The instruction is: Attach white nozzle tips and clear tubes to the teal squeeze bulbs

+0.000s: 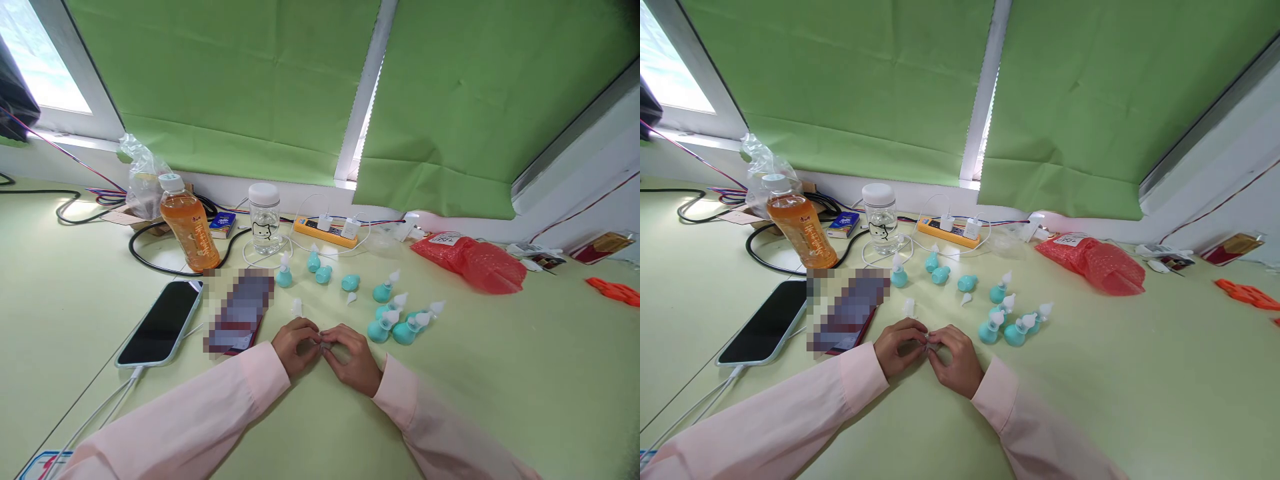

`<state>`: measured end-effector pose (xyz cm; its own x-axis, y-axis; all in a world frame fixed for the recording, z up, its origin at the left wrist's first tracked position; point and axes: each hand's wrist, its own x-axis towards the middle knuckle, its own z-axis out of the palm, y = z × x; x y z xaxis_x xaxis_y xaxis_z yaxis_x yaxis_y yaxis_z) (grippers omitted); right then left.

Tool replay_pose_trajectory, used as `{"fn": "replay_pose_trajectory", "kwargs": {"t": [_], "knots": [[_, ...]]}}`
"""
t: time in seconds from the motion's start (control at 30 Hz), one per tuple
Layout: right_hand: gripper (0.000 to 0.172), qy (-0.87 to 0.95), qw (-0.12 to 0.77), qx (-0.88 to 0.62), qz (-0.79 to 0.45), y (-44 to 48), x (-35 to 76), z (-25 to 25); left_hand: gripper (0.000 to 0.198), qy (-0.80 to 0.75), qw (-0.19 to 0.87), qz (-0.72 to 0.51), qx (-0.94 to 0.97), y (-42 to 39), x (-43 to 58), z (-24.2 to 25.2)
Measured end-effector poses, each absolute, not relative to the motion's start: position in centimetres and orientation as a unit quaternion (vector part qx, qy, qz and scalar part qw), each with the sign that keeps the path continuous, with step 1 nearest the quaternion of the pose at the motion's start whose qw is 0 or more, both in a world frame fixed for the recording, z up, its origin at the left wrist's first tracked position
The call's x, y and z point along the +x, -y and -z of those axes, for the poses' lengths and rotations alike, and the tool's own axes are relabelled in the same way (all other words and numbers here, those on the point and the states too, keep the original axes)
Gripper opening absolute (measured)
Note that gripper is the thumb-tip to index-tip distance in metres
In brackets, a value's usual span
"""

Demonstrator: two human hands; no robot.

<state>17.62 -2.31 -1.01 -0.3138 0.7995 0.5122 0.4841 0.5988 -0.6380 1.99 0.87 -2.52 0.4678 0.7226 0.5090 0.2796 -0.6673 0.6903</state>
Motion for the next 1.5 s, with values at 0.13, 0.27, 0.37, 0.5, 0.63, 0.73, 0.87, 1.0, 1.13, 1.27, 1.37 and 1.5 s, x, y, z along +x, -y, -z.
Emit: {"fn": "replay_pose_trajectory", "kwargs": {"t": [0.13, 0.27, 0.37, 0.5, 0.63, 0.73, 0.87, 1.0, 1.13, 1.27, 1.37, 1.5], "knots": [[0.008, 0.788, 0.415, -0.416, -0.186, 2.3, 17.7, 1.0, 0.011, -0.301, 0.254, -0.409, 0.823, -1.0, 1.9, 2.8], [0.008, 0.789, 0.411, -0.418, -0.186, 2.3, 17.7, 1.0, 0.011, -0.300, 0.241, -0.414, 0.825, -0.9, 2.0, 2.9], [0.009, 0.788, 0.411, -0.419, -0.187, 2.3, 17.8, 1.1, 0.012, -0.298, 0.236, -0.418, 0.825, -0.9, 2.0, 2.8], [0.010, 0.785, 0.414, -0.420, -0.190, 2.2, 17.7, 1.0, 0.012, -0.296, 0.232, -0.418, 0.827, -0.8, 2.1, 2.8], [0.010, 0.783, 0.422, -0.416, -0.189, 2.2, 17.7, 1.0, 0.013, -0.291, 0.220, -0.415, 0.833, -0.9, 2.1, 2.8], [0.010, 0.781, 0.428, -0.415, -0.187, 2.2, 17.7, 1.1, 0.012, -0.295, 0.215, -0.408, 0.837, -0.8, 2.2, 2.7], [0.010, 0.781, 0.438, -0.407, -0.180, 2.1, 17.7, 1.3, 0.010, -0.300, 0.209, -0.397, 0.842, -0.6, 2.2, 2.3], [0.012, 0.777, 0.450, -0.406, -0.172, 2.2, 17.6, 1.3, 0.012, -0.314, 0.209, -0.383, 0.843, -0.5, 2.2, 2.0], [0.015, 0.776, 0.451, -0.410, -0.164, 2.5, 17.5, 1.2, 0.016, -0.319, 0.204, -0.373, 0.847, -0.5, 2.2, 2.1], [0.017, 0.770, 0.467, -0.414, -0.135, 2.6, 17.7, 0.8, 0.015, -0.315, 0.195, -0.386, 0.845, -0.6, 2.2, 2.5], [0.018, 0.761, 0.481, -0.425, -0.094, 2.4, 18.1, 0.5, 0.012, -0.317, 0.194, -0.387, 0.844, -0.6, 2.2, 2.6], [0.020, 0.753, 0.467, -0.460, -0.057, 2.0, 18.4, 0.3, 0.008, -0.308, 0.197, -0.376, 0.851, -0.6, 2.2, 2.6]]}}
